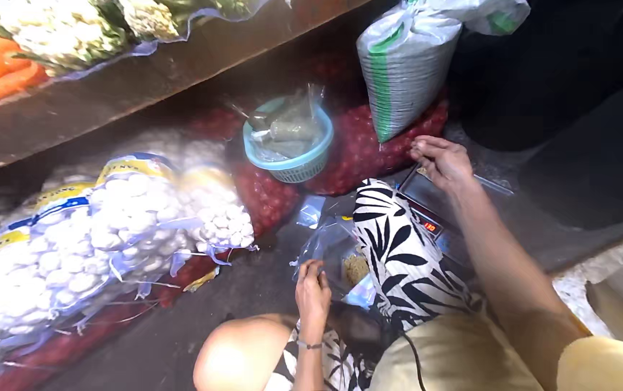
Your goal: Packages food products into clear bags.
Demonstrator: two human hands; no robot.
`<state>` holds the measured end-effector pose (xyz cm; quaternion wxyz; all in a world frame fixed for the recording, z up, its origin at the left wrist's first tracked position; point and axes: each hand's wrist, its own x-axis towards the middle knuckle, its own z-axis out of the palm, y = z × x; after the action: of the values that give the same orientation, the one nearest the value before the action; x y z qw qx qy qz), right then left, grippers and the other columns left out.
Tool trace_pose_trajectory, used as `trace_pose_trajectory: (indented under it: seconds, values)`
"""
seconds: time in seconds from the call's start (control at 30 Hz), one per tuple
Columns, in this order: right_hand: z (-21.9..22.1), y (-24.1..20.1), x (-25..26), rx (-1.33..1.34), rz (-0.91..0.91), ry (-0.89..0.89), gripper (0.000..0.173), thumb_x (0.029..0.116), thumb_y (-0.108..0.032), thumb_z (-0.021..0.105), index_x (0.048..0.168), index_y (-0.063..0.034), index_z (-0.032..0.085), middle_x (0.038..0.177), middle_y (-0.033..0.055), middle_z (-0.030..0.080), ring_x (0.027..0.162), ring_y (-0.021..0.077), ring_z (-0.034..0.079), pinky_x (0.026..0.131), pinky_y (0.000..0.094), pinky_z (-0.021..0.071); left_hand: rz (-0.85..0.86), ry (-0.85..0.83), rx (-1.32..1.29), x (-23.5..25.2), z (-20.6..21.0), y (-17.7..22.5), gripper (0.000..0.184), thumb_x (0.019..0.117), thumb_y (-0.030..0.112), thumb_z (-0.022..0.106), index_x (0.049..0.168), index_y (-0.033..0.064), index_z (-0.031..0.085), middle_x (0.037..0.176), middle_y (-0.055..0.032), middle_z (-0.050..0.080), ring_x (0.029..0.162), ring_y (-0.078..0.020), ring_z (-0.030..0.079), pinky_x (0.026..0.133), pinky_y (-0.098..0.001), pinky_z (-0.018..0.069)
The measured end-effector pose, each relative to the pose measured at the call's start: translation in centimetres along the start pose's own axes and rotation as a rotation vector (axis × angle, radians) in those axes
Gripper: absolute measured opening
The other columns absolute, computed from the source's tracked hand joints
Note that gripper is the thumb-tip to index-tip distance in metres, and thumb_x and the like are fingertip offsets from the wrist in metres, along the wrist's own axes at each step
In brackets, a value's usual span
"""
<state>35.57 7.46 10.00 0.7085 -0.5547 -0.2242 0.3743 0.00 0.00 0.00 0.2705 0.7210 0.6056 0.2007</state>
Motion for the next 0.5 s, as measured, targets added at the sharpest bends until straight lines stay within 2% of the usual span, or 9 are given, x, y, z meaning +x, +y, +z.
trace_pose_trajectory:
  seconds: [0.07,0.13,0.2,0.23,0.3,0.37,0.4,0.47,0.5]
  values:
    - [3.2,-0.2,-3.8,-0.159,-0.020,-0.292,0.017,0.0969,0.001,0.061,0.111,-0.0033,0.070,0.094,0.0021,0.072,0.076,0.0098,0.069,0.075,0.0284,0.0613,-0.008,0.047,-0.020,0.0,-0.1,-0.3,0.025,0.0951,0.001,0.061,0.117,-0.0017,0.073,0.130,-0.0224,0.065,0.095,-0.0312,0.072,0.086,-0.0452,0.0599]
    - [5.7,1.8,-6.6,-0.333,0.025,-0.526,0.017,0.0961,0.001,0.063,0.111,0.0033,0.070,0.097,0.0111,0.072,0.077,0.0167,0.070,0.076,0.0362,0.0623,-0.021,0.079,-0.023,-0.2,-0.2,-0.8,0.025,0.0948,0.001,0.062,0.116,-0.0018,0.073,0.130,-0.0227,0.065,0.095,-0.0308,0.072,0.086,-0.0445,0.0598]
    - [7.2,5.6,-8.3,-0.576,0.103,-0.730,0.019,0.0953,-0.001,0.065,0.112,0.0063,0.070,0.099,0.0155,0.072,0.081,0.0191,0.071,0.079,0.0368,0.0613,-0.026,0.091,-0.024,-0.3,-0.3,-1.0,0.024,0.0945,0.000,0.062,0.116,-0.0021,0.073,0.129,-0.0223,0.066,0.096,-0.0313,0.072,0.086,-0.0446,0.0597]
    - [7.6,7.6,-8.9,-0.749,0.121,-0.822,0.022,0.0963,-0.005,0.065,0.116,0.0041,0.070,0.103,0.0164,0.072,0.086,0.0207,0.071,0.083,0.0378,0.0599,-0.020,0.096,-0.027,-0.4,-0.3,-1.0,0.024,0.0942,-0.001,0.062,0.116,-0.0023,0.073,0.128,-0.0223,0.066,0.096,-0.0317,0.072,0.085,-0.0451,0.0598]
    - [8.2,10.3,-10.0,-1.096,0.078,-0.961,0.038,0.0963,-0.011,0.068,0.133,-0.0023,0.065,0.129,0.0225,0.065,0.115,0.0350,0.066,0.101,0.0525,0.0514,0.002,0.107,-0.023,-0.5,-0.2,-0.9,0.024,0.0936,-0.001,0.063,0.115,-0.0022,0.073,0.128,-0.0220,0.066,0.094,-0.0315,0.072,0.083,-0.0451,0.0604]
    - [8.6,10.6,-10.8,-1.232,-0.061,-0.977,0.054,0.0972,-0.017,0.068,0.148,-0.0082,0.053,0.154,0.0229,0.046,0.134,0.0408,0.053,0.110,0.0568,0.0444,0.030,0.122,-0.014,-0.3,-0.3,-0.6,0.023,0.0928,-0.001,0.064,0.114,-0.0021,0.073,0.127,-0.0223,0.066,0.092,-0.0316,0.072,0.081,-0.0459,0.0605]
    - [8.4,10.0,-10.9,-1.180,-0.178,-0.904,0.050,0.0981,-0.019,0.067,0.146,-0.0081,0.056,0.153,0.0214,0.048,0.133,0.0381,0.055,0.110,0.0536,0.0459,0.044,0.123,-0.007,-0.2,-0.4,-0.4,0.023,0.0928,0.000,0.064,0.114,-0.0021,0.073,0.128,-0.0225,0.066,0.092,-0.0318,0.072,0.081,-0.0463,0.0605]
    - [6.9,8.3,-10.0,-0.928,-0.486,-0.628,0.029,0.0975,-0.012,0.066,0.124,-0.0011,0.070,0.127,0.0182,0.068,0.113,0.0282,0.069,0.100,0.0441,0.0555,0.077,0.120,-0.005,-0.2,-0.5,0.2,0.023,0.0931,0.000,0.064,0.114,-0.0031,0.073,0.128,-0.0236,0.066,0.093,-0.0324,0.072,0.081,-0.0464,0.0605]
    - [5.9,7.1,-8.6,-0.800,-0.628,-0.461,0.021,0.0968,-0.009,0.067,0.114,0.0026,0.072,0.113,0.0165,0.073,0.101,0.0231,0.072,0.092,0.0402,0.0594,0.092,0.121,-0.010,-0.2,-0.6,0.4,0.023,0.0934,0.000,0.064,0.114,-0.0031,0.073,0.127,-0.0239,0.066,0.092,-0.0318,0.072,0.080,-0.0454,0.0605]
